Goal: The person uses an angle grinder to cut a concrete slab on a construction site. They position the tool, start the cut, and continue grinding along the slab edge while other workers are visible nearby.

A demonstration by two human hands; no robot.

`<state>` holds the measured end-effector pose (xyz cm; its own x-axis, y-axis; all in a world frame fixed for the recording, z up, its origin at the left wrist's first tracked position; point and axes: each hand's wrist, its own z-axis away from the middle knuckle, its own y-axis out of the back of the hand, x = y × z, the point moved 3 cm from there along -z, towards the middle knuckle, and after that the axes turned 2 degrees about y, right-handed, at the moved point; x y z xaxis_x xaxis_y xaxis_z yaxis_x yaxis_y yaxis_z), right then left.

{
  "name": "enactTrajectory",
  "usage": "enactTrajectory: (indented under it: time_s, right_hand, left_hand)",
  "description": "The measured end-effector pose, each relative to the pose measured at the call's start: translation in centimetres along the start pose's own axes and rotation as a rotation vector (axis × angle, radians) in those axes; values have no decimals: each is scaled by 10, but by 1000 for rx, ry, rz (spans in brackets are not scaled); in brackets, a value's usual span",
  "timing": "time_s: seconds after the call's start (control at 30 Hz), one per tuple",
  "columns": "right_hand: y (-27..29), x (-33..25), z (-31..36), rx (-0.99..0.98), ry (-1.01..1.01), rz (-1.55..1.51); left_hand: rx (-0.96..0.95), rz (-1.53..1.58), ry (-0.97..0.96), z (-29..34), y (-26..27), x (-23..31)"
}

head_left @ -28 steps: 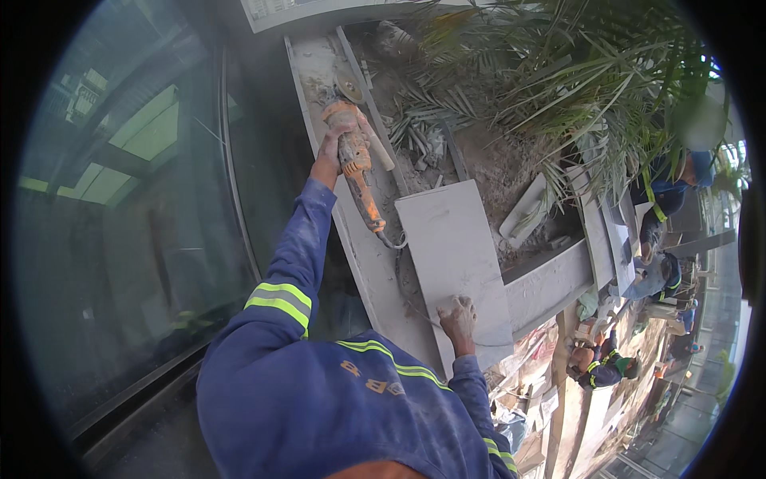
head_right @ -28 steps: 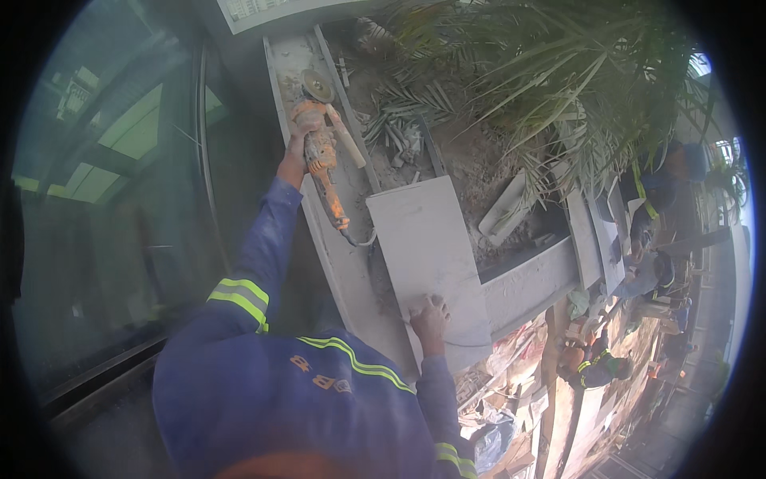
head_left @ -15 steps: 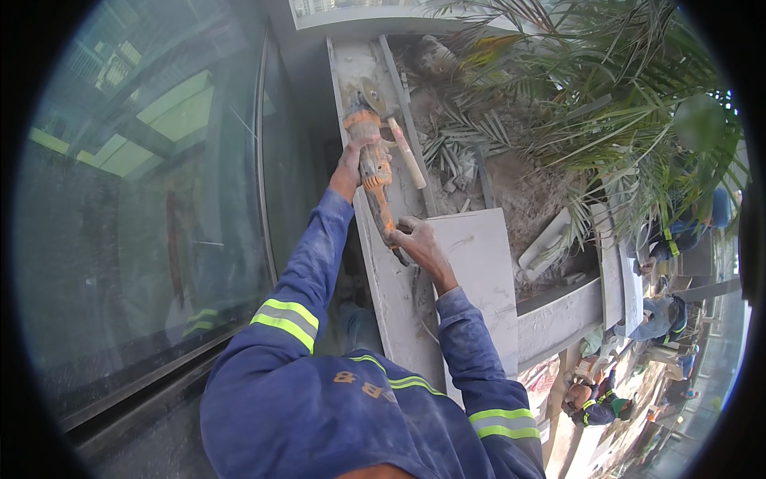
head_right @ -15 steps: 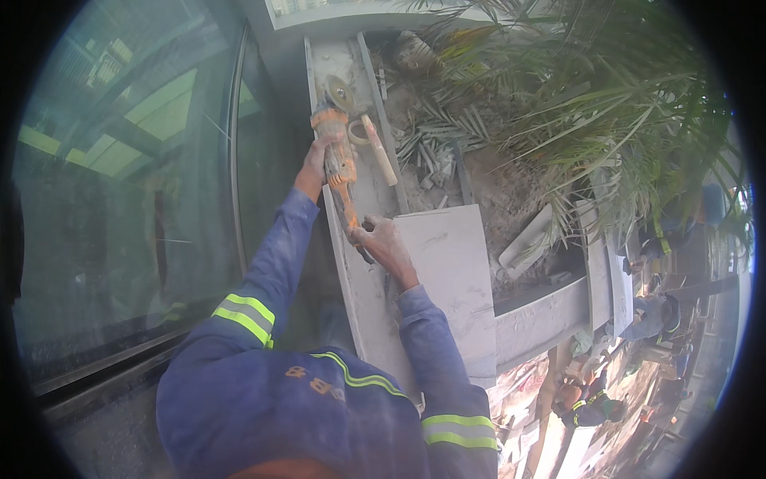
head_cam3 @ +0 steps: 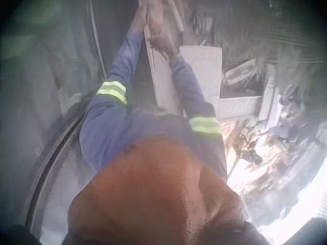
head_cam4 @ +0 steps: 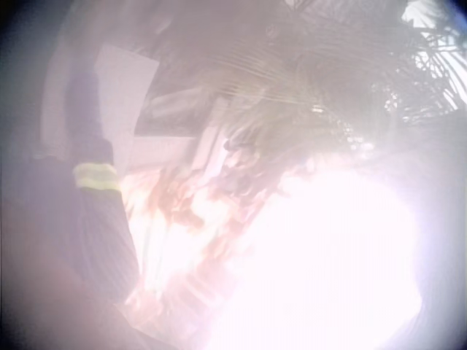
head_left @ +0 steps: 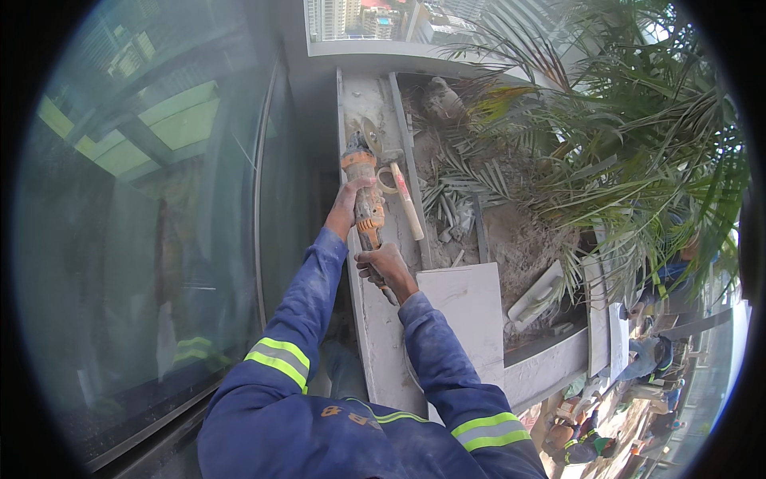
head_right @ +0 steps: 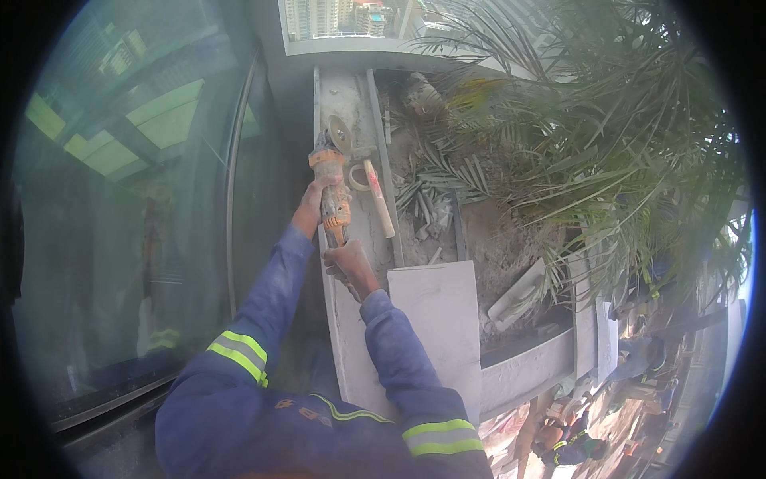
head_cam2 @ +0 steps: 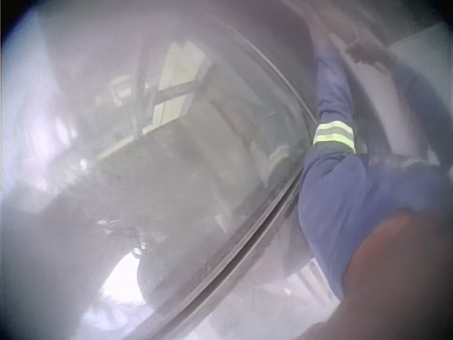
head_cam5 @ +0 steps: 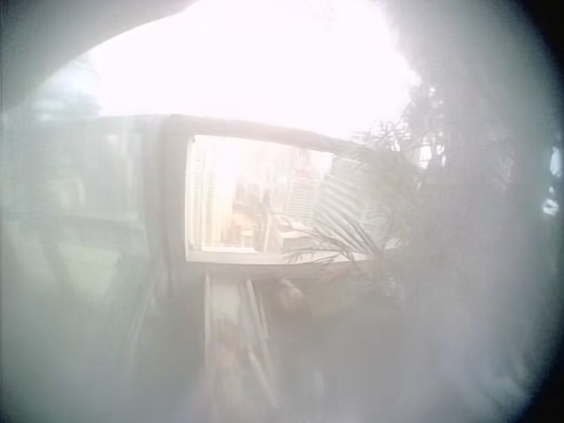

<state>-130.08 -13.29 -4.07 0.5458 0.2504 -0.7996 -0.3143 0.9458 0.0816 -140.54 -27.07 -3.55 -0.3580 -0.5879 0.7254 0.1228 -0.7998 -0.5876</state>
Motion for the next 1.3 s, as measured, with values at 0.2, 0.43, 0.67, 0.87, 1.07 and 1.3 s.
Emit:
enactTrajectory:
  time_s: [0.2, 0.43, 0.67, 0.87, 1.07, 1.3]
  right_hand:
    - [-16, -5, -5, 88, 2, 119]
    - [-18, -8, -22, 232, 49, 382]
    - [-19, -2, -39, 244, 70, 540]
    - [-26, -24, -48, 320, 125, 581]
    - [-41, -72, -105, 306, 173, 513]
    - [-63, -133, -200, 259, 300, 513]
  left_hand:
    - [-13, 23, -38, -7, 20, 0]
    - [-35, 66, -46, -28, 30, -2]
    - [29, -4, -59, -31, 31, 8]
    - [-24, -41, -137, -45, 36, 25]
    - [41, -114, -107, -61, 47, 40]
    - [133, -224, -244, -128, 85, 95]
